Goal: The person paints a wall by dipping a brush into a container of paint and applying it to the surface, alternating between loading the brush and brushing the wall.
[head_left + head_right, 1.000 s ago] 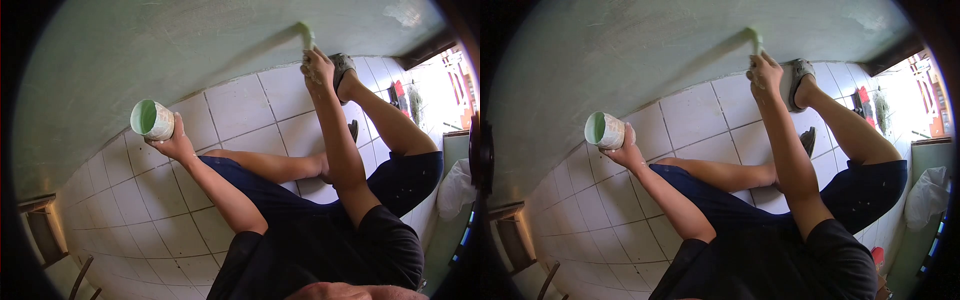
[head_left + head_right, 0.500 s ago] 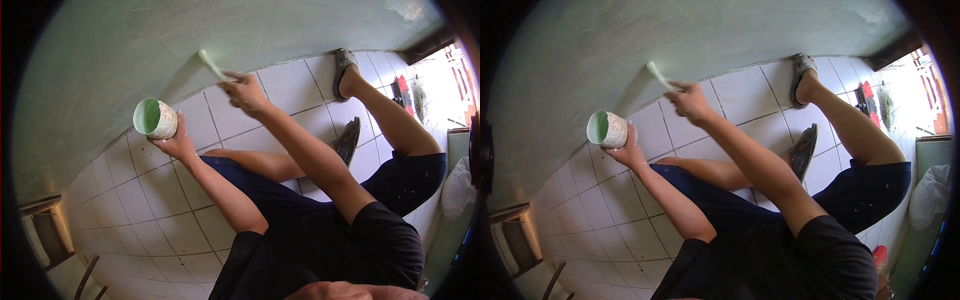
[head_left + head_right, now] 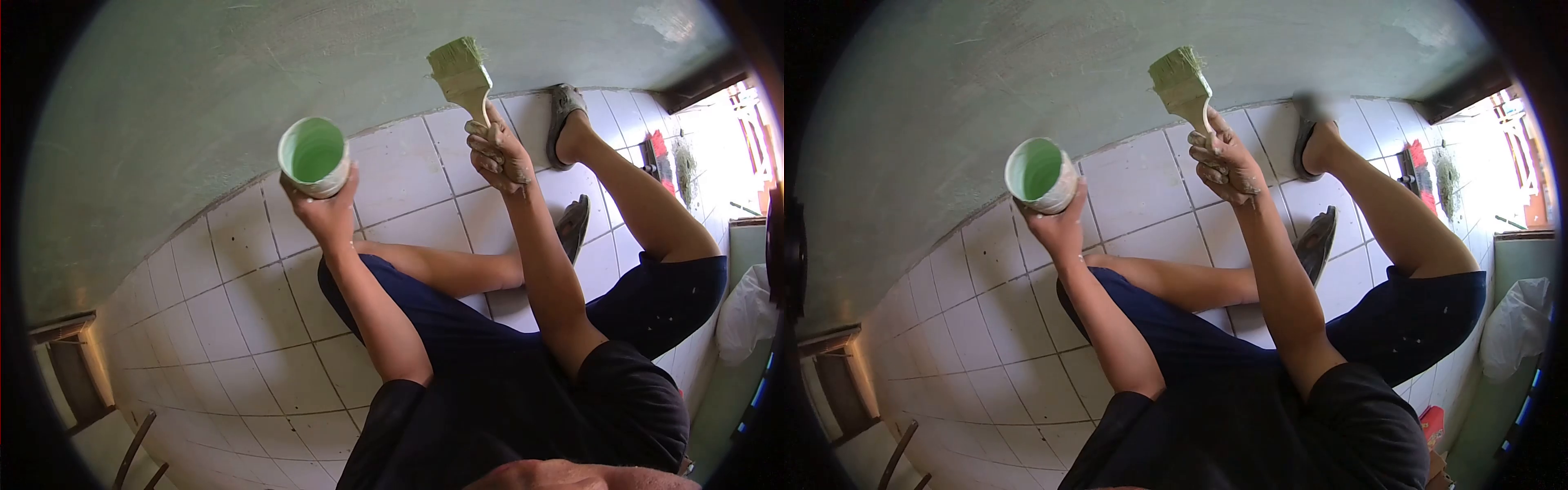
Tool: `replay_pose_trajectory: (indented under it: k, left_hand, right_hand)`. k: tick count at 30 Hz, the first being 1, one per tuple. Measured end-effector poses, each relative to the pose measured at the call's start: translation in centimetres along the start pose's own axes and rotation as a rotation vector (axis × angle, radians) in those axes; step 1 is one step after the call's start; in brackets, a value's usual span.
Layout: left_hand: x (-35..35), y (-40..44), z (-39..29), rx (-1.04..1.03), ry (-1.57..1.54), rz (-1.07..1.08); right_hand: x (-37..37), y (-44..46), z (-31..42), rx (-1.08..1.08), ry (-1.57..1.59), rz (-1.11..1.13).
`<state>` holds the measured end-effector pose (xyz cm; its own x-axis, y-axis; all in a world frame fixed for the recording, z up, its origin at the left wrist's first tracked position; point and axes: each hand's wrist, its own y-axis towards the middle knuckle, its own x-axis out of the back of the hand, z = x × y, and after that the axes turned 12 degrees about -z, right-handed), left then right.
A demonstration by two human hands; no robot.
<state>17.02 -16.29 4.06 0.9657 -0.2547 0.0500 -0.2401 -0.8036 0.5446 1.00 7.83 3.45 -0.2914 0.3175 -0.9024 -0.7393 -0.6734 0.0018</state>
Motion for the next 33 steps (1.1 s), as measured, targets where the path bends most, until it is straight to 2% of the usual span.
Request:
replay_pose_trajectory:
  k: [5, 13, 23, 28, 33]
  left_hand:
    - [-1.8, -1.2, -0.6, -0.154, -0.024, 0.166]
    - [-3.4, -3.3, -2.6, -0.104, -0.11, 0.293]
    - [-3.5, -3.6, -2.1, -0.127, -0.064, 0.317]
    - [-3.5, -3.5, -2.6, -0.113, -0.038, 0.349]
    - [-3.6, -3.3, -3.0, -0.116, -0.026, 0.338]
  right_hand:
    - [-1.3, -0.5, 0.3, -0.007, -0.138, 0.053]
    - [-0.5, -0.9, 0.3, 0.01, -0.159, -0.013]
    - [-0.7, -1.0, -0.4, 0.056, -0.09, 0.016]
    - [-0.7, -1.1, -0.7, 0.076, -0.082, -0.067]
    - [-0.8, -1.1, -0.7, 0.051, -0.063, -0.056]
